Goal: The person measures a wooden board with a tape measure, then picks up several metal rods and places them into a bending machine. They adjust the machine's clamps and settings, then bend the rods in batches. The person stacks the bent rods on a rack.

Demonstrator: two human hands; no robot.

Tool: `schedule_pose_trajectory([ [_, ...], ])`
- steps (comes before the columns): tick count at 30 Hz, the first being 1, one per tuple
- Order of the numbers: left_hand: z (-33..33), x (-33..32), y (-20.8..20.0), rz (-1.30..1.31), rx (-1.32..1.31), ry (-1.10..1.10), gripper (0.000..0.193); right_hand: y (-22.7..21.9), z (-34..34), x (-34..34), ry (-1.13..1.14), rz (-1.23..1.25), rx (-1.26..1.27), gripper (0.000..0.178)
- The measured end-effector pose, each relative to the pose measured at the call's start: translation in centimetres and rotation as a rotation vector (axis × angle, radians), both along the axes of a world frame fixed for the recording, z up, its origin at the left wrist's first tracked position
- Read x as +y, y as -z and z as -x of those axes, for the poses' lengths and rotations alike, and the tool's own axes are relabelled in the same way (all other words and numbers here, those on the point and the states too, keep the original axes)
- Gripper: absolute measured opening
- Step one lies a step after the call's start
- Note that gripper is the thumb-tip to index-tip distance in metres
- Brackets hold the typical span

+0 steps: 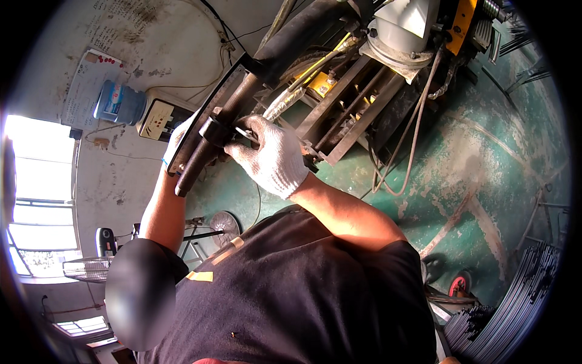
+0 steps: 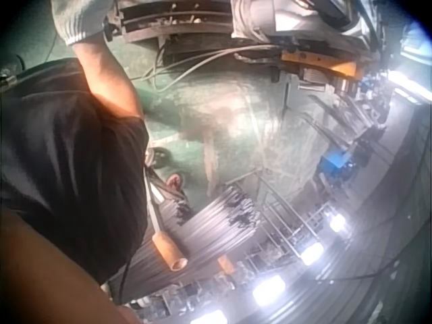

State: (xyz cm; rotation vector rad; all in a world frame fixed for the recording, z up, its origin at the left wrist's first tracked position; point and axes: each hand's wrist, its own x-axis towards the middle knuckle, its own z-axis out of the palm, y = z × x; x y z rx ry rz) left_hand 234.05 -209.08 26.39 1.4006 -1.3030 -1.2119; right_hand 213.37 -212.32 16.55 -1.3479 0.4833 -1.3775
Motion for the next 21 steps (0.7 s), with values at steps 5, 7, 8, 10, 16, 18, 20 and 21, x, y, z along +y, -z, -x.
schedule_pose_trajectory([
  [5, 0.2, 0.1, -0.2, -0.037, 0.051, -0.018, 0.045, -0.3, 0.2, 0.0, -0.005, 0.016, 0.004, 0.034],
  [7, 0.4, 0.1, -0.7, -0.053, 0.043, 0.018, 0.045, -0.6, 0.3, 0.1, -0.017, 0.01, -0.002, 0.035],
  [8, 0.5, 0.1, -1.2, -0.053, 0.032, 0.056, 0.045, -0.7, 0.4, 0.0, -0.022, 0.007, -0.004, 0.035],
  [10, 0.5, 0.1, -1.4, -0.05, 0.004, 0.09, 0.045, -0.7, 0.5, 0.0, -0.018, 0.018, 0.008, 0.035],
  [16, -0.2, 0.2, -0.8, -0.057, -0.054, 0.058, 0.042, -0.9, 0.5, 0.1, -0.038, -0.003, -0.01, 0.035],
  [18, -0.7, 0.3, -0.6, -0.073, -0.056, 0.039, 0.042, -1.1, 0.5, 0.1, -0.044, -0.004, -0.014, 0.035],
  [20, 0.1, -0.1, -1.1, -0.113, -0.054, 0.002, 0.042, -1.1, 0.7, 0.0, -0.027, -0.002, -0.001, 0.035],
  [21, 0.4, -0.2, -1.3, -0.133, -0.053, -0.017, 0.042, -0.9, 0.6, -0.1, -0.035, -0.012, -0.002, 0.036],
])
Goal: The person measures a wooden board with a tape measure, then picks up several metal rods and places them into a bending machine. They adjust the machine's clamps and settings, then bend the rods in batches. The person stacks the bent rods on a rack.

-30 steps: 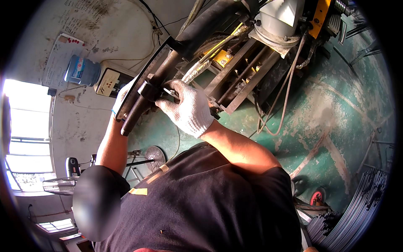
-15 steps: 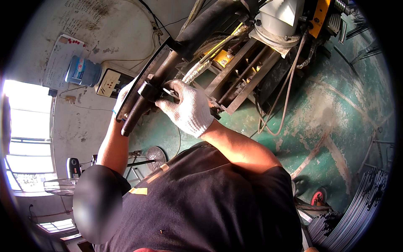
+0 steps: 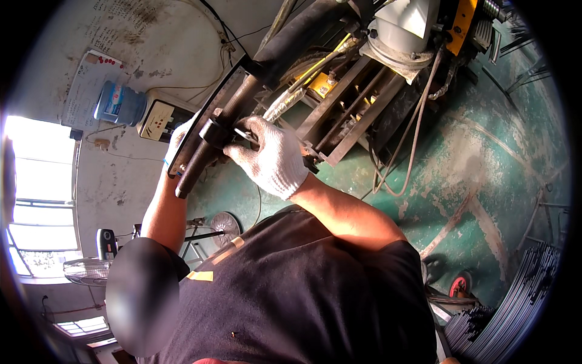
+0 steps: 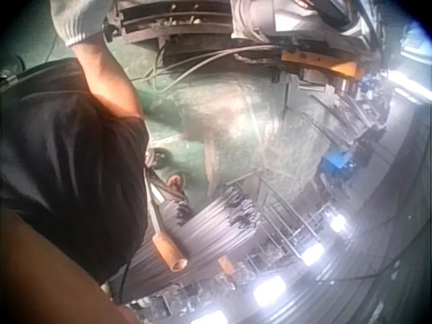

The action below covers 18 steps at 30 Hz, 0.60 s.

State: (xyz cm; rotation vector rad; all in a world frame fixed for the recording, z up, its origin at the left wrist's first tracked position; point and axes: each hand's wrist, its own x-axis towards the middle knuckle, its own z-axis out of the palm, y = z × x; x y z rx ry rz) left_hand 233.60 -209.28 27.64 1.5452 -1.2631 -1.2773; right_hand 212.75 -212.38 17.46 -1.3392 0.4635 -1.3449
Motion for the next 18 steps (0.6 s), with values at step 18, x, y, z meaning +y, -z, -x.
schedule_pose_trajectory([
  [18, -1.2, 0.1, 4.0, 0.268, -0.273, 0.007, 0.063, -1.3, 0.2, 0.1, 0.001, 0.006, 0.016, 0.037],
])
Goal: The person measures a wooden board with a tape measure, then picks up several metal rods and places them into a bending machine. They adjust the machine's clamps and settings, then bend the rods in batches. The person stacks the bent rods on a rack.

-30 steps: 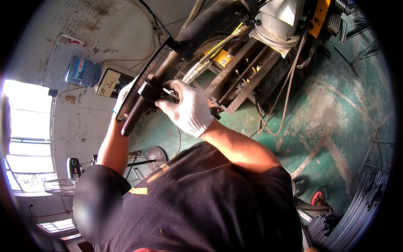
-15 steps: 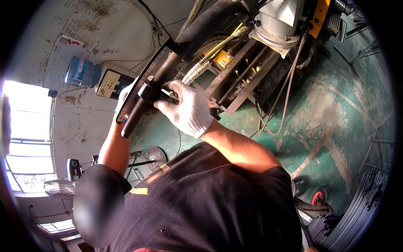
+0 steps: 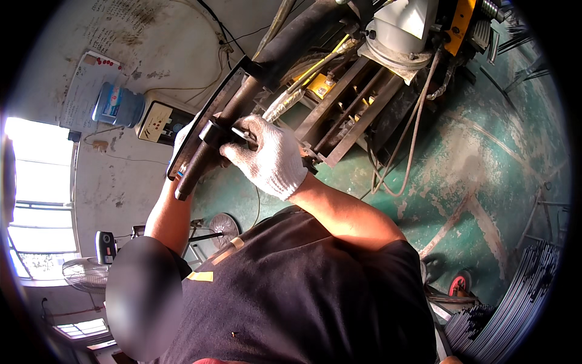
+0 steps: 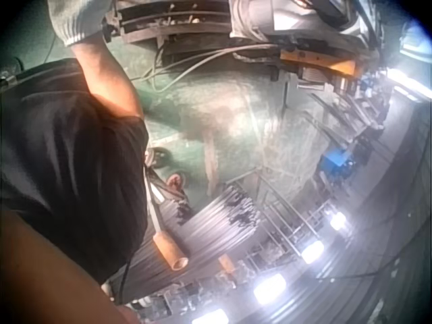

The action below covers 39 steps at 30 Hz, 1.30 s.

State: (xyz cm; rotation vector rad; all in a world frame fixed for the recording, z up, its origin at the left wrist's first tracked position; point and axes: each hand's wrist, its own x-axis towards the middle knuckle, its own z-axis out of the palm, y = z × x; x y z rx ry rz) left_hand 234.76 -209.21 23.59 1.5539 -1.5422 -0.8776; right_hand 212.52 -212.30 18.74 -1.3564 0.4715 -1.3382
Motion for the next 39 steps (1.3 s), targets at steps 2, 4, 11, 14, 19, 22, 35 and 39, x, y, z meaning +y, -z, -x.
schedule_pose_trajectory([
  [2, -0.1, -0.1, 0.1, 0.031, -0.037, 0.03, 0.062, -0.1, 0.1, 0.0, 0.02, 0.01, 0.012, 0.036],
  [4, 0.0, -0.1, 0.0, 0.004, 0.037, 0.024, 0.061, 0.0, -0.1, 0.0, 0.016, 0.0, -0.009, 0.036],
  [11, 0.2, 0.1, -0.2, 0.013, -0.039, 0.029, 0.058, -0.9, 0.5, 0.3, 0.015, 0.0, 0.051, 0.034],
  [14, 1.1, 0.0, -1.5, -0.119, 0.097, -0.034, 0.056, -1.1, 0.5, 0.2, 0.008, -0.005, 0.041, 0.032],
  [19, 0.9, 0.2, -0.9, -0.037, -0.197, 0.021, 0.051, -1.7, 0.3, 0.4, -0.072, -0.077, -0.053, 0.028],
  [22, 0.6, 0.2, -0.5, 0.05, -0.364, 0.098, 0.055, -1.9, 0.2, 0.3, -0.018, -0.018, -0.022, 0.028],
  [35, 1.0, 0.4, 1.1, 0.072, -0.194, 0.011, 0.065, -1.8, -0.8, -0.3, 0.129, 0.09, 0.002, 0.03],
  [39, -2.1, 0.4, 4.6, 0.015, -0.219, 0.013, 0.065, -2.7, -0.9, 0.0, 0.11, 0.07, -0.006, 0.031],
])
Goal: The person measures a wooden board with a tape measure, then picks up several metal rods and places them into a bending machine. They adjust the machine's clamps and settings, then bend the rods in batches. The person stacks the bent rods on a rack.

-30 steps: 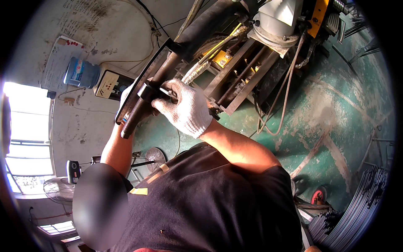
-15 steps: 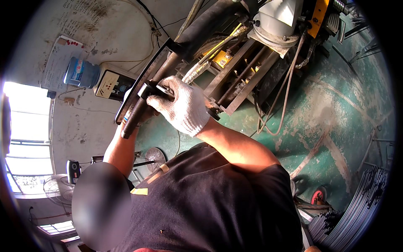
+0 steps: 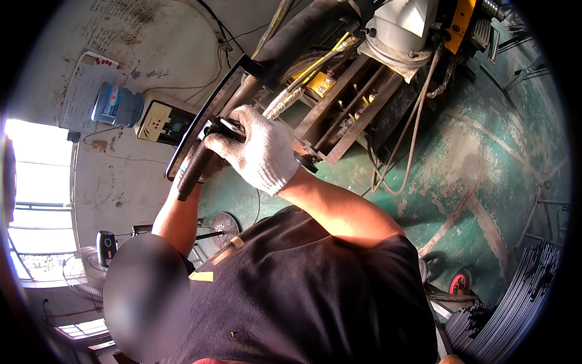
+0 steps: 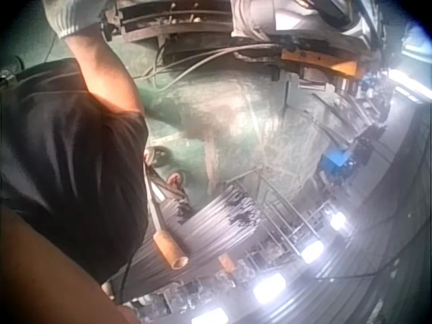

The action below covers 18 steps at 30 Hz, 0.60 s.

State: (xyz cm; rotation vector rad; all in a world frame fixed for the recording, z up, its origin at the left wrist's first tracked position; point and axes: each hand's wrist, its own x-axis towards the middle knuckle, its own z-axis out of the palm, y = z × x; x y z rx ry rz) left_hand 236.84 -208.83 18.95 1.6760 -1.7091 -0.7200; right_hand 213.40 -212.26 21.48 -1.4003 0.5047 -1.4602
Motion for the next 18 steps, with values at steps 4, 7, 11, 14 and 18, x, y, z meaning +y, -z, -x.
schedule_pose_trajectory([
  [4, 2.7, 0.0, -3.4, -0.054, 0.192, -0.018, 0.058, 0.4, -0.1, -0.5, 0.036, 0.005, 0.05, 0.034],
  [7, 2.1, 0.0, -2.3, -0.106, 0.443, -0.051, 0.052, 0.3, -0.2, -0.4, 0.029, -0.001, 0.054, 0.035],
  [11, 1.7, 0.3, -1.5, -0.199, 0.87, -0.064, 0.048, 0.8, -0.5, -0.3, -0.072, -0.077, -0.032, 0.033],
  [14, 1.0, 0.1, -0.9, -0.132, 0.718, -0.054, 0.05, 0.2, 0.2, -0.2, -0.051, -0.05, -0.007, 0.034],
  [18, 1.3, 0.8, -1.7, -0.157, 0.507, -0.042, 0.054, 0.4, -0.2, -0.4, 0.045, 0.033, 0.024, 0.031],
])
